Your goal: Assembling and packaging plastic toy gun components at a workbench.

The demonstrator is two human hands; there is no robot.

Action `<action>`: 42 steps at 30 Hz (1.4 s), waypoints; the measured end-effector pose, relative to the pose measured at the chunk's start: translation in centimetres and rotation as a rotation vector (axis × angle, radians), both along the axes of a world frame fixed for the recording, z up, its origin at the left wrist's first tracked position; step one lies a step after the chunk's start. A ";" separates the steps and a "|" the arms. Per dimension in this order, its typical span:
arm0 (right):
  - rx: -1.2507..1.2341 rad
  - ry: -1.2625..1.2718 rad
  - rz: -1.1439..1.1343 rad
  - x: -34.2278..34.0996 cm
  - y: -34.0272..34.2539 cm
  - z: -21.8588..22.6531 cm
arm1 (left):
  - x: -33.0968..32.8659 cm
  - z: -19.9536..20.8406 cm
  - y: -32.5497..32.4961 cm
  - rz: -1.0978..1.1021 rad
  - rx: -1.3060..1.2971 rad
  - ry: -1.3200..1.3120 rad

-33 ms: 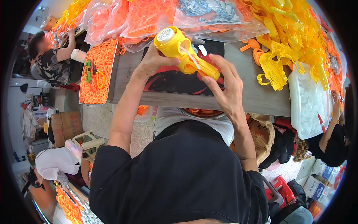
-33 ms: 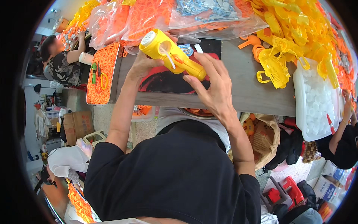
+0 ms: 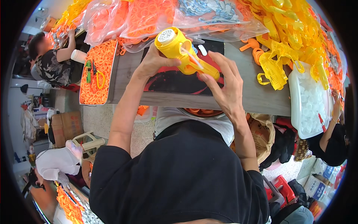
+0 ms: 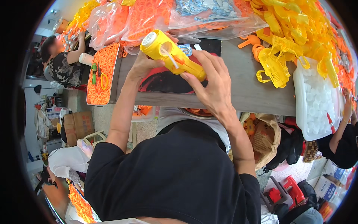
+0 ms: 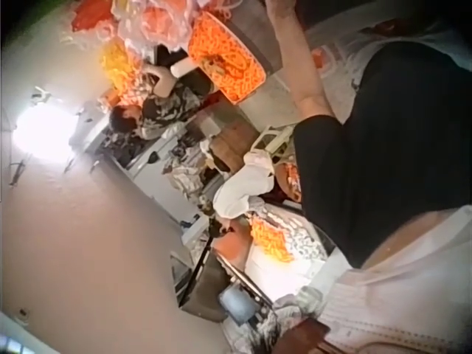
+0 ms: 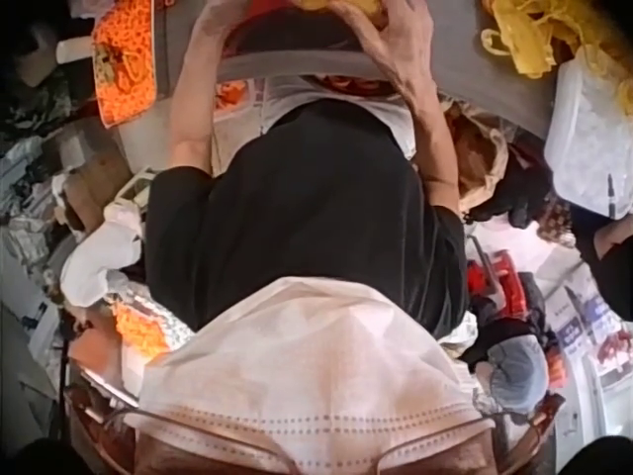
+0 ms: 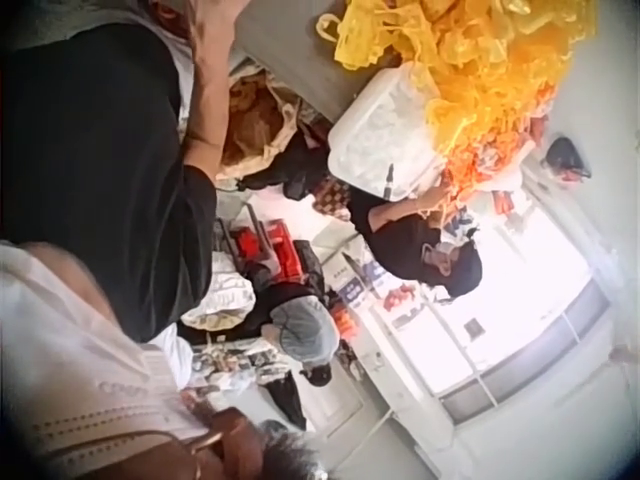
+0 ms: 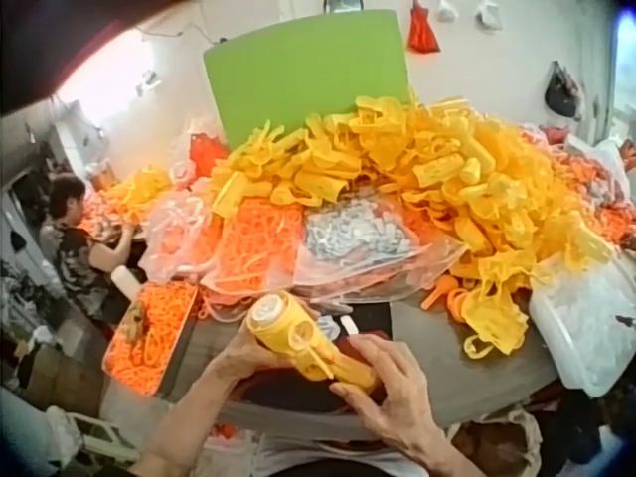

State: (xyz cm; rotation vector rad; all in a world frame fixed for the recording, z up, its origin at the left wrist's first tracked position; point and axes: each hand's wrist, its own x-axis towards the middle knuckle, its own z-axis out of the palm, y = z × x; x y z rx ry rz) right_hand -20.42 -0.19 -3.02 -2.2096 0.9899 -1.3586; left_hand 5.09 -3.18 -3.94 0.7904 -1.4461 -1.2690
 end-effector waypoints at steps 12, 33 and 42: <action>-0.004 -0.117 0.058 3.6 -1.6 0.8 | -1.2 0.9 1.6 0.148 0.010 -0.211; 0.754 -0.260 0.537 -2.3 -0.7 -3.9 | 1.6 0.6 0.2 0.016 0.130 -0.177; 1.134 -0.470 0.495 -0.2 -5.9 -7.0 | -2.6 1.7 -3.3 -0.133 -0.557 -1.136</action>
